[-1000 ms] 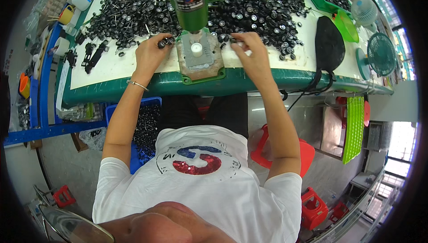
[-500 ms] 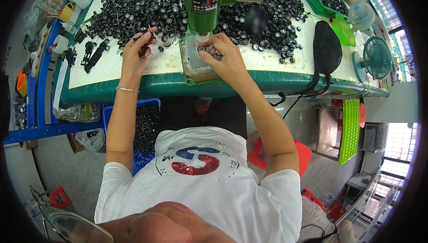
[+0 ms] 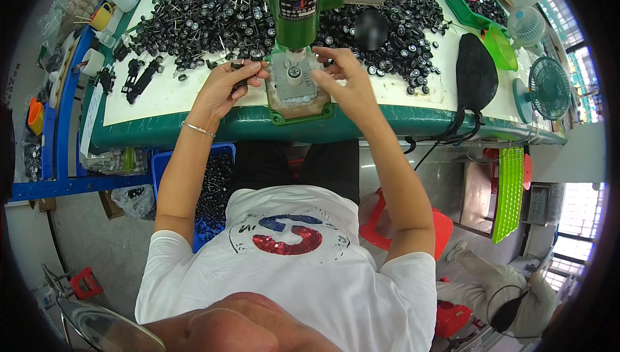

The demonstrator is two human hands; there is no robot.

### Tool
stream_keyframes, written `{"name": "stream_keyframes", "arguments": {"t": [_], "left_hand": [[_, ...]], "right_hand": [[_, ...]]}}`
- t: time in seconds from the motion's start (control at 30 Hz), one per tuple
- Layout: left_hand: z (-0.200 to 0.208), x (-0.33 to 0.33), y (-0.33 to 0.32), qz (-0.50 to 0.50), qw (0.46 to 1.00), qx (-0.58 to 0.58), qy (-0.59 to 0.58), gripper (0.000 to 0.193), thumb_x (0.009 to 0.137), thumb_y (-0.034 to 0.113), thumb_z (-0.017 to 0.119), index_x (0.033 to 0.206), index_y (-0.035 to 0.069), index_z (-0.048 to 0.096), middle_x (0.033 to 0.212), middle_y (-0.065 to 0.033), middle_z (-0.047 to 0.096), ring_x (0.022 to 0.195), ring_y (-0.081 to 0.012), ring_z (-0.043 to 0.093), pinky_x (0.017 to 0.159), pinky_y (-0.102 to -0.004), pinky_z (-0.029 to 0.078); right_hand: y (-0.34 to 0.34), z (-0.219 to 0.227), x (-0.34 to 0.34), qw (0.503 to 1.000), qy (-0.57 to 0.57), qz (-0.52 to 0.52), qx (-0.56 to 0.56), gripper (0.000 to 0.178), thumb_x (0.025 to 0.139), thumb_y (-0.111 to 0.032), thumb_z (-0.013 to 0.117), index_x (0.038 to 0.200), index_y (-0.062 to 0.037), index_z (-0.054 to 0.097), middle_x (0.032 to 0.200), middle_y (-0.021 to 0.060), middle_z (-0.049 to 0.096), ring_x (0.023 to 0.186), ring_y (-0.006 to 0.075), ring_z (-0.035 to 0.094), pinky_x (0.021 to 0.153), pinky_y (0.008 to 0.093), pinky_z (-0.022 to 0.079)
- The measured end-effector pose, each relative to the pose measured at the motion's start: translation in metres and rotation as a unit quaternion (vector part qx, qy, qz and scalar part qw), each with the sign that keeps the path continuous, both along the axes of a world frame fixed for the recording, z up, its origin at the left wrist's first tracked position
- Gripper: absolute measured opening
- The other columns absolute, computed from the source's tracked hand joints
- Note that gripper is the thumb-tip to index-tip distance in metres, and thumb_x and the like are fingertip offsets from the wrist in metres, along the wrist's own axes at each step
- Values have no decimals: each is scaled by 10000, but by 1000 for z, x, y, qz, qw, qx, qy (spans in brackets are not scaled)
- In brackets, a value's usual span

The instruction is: The person assembles small black plastic components using a manual press machine.

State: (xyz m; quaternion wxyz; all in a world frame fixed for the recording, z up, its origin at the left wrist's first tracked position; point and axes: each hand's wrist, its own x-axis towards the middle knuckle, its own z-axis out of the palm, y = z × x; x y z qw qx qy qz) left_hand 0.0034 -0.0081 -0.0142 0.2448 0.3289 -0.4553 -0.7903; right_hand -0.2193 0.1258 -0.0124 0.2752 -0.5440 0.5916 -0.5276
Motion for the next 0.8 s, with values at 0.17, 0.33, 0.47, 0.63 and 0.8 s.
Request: {"name": "stream_keyframes", "arguments": {"t": [0.17,0.33,0.47,0.63,0.8], "left_hand": [[15,0,9,-48,994,-86,-51,195,835,113,701,957,-37,678,809,-85,693,651,-63,624,456,-166,368],[21,-23,27,-63,960,-261,-80,169,771,92,750,911,1,720,743,-28,660,666,-59,577,640,-215,442],[13,-40,25,-16,949,-315,-9,191,750,85,756,917,0,716,750,-23,663,679,-65,570,653,-229,459],[20,-43,28,35,967,-253,-14,184,742,67,754,908,-1,716,776,3,668,685,-52,567,646,-231,465],[20,-51,24,-4,961,-275,-27,295,741,11,755,1028,69,720,883,1,705,771,-38,602,726,-205,489]], "right_hand": [[6,21,-23,996,-87,-27,-11,345,902,-144,611,1226,-28,580,1013,25,594,807,55,538,745,210,451],[-9,63,-45,983,-157,-84,-44,288,927,-200,581,1152,-26,626,946,28,621,738,71,564,670,210,449],[-39,106,-50,965,-213,-103,-114,251,949,-233,515,1023,-20,625,824,25,584,660,92,525,603,224,421],[-71,208,11,925,-341,-122,-113,275,982,-310,485,916,-72,604,614,-70,504,453,45,460,392,163,362],[-119,231,-45,937,-299,103,-151,243,966,-262,534,825,-66,559,599,-48,509,394,57,445,311,180,323]]}}
